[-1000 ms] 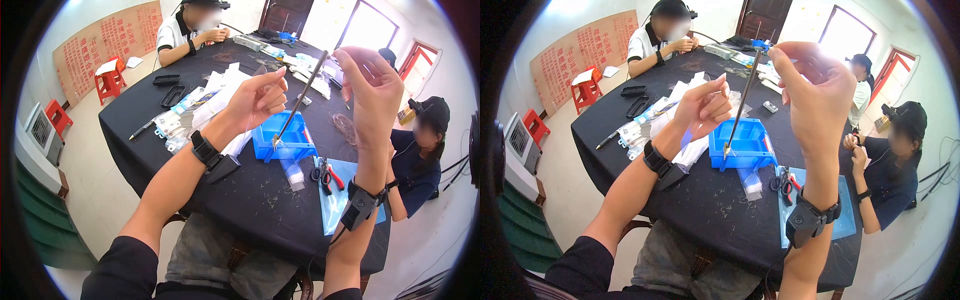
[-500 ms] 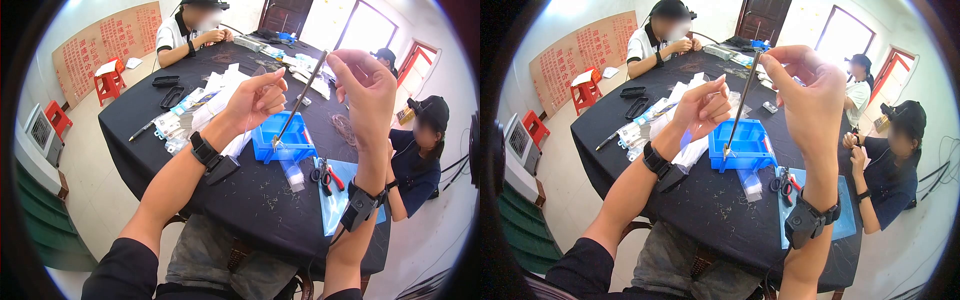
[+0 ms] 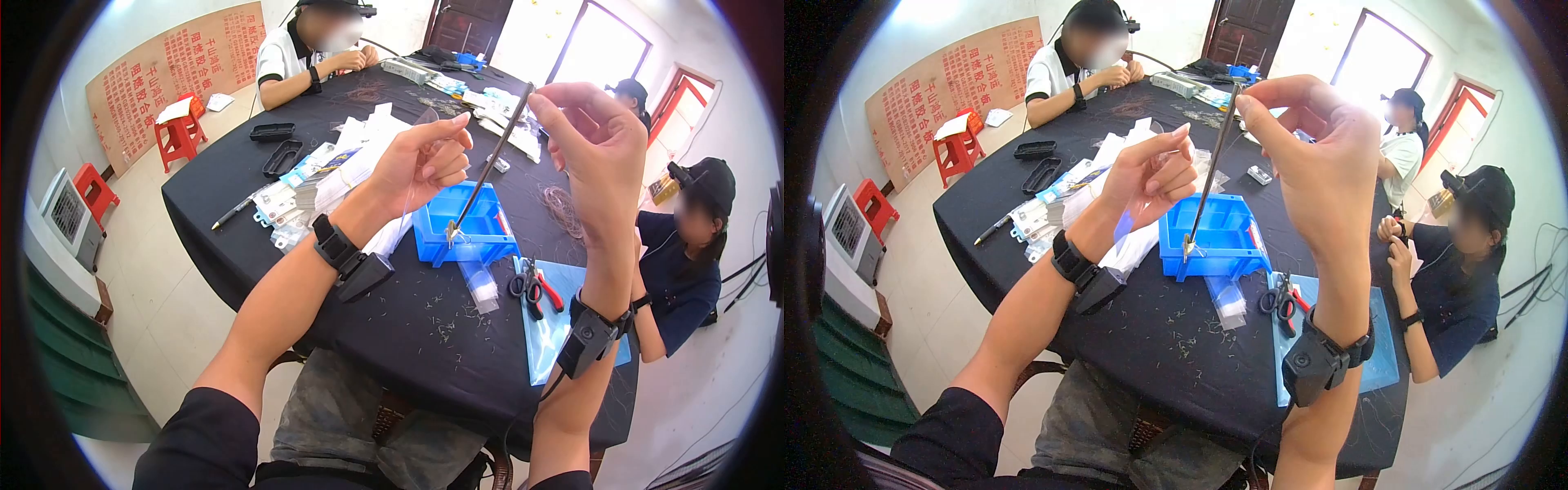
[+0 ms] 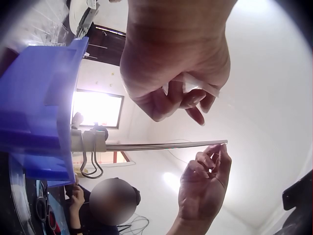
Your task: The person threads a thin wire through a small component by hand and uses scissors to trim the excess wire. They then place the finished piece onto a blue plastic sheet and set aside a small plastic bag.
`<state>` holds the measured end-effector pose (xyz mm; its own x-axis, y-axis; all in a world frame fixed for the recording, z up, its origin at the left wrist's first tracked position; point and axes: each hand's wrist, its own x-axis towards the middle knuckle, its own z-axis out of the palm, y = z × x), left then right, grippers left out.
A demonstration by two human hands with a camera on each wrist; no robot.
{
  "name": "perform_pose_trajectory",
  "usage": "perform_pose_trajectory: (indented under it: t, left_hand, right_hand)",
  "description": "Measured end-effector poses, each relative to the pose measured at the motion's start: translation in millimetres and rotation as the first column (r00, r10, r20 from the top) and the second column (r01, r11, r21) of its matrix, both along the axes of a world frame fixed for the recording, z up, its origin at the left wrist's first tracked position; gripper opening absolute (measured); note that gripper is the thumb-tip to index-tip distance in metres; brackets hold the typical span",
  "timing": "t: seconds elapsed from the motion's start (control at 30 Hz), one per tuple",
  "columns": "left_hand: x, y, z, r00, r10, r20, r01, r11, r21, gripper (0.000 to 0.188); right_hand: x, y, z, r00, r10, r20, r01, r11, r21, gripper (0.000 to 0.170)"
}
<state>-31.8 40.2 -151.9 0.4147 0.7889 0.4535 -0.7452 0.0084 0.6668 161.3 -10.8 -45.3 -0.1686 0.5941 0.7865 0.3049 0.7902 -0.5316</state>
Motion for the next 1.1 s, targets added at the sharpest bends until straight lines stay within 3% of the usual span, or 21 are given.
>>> perform_pose_trajectory:
  t: [0.13,0.2,0.33,0.4,0.7,1.03,1.1]
  left_hand:
    - [0,2,-1,1.0,-0.012,0.0,0.012,1.0,0.006,0.036]
    - [0,0,0,1.0,-0.005,-0.003,0.005,1.0,0.004,0.037]
    - [0,1,-1,1.0,-0.003,0.001,0.003,1.0,0.001,0.037]
    - [0,0,0,1.0,0.006,0.001,-0.006,1.0,-0.015,0.037]
    - [1,2,-3,1.0,0.006,-0.007,-0.006,1.0,-0.006,0.035]
    - [0,1,-2,1.0,0.015,-0.014,-0.016,1.0,-0.016,0.03]
    - [0,3,-4,1.0,0.008,-0.007,-0.008,1.0,-0.012,0.03]
  right_hand:
    - [7,0,3,0.995,-0.044,0.086,0.042,0.999,0.025,0.018]
    - [11,1,6,0.991,0.007,0.132,-0.017,0.997,0.074,0.019]
    - [18,-2,10,0.992,0.008,0.127,-0.006,1.0,-0.02,0.02]
    - [15,-2,9,0.999,0.038,0.038,-0.036,0.998,-0.049,0.023]
    - [-2,-3,-1,0.997,-0.029,0.071,0.027,0.999,0.029,0.023]
    - [5,-2,3,0.999,-0.009,0.044,0.01,0.999,-0.033,0.021]
    - [8,-1,2,0.993,-0.01,0.117,0.015,0.999,-0.04,0.02]
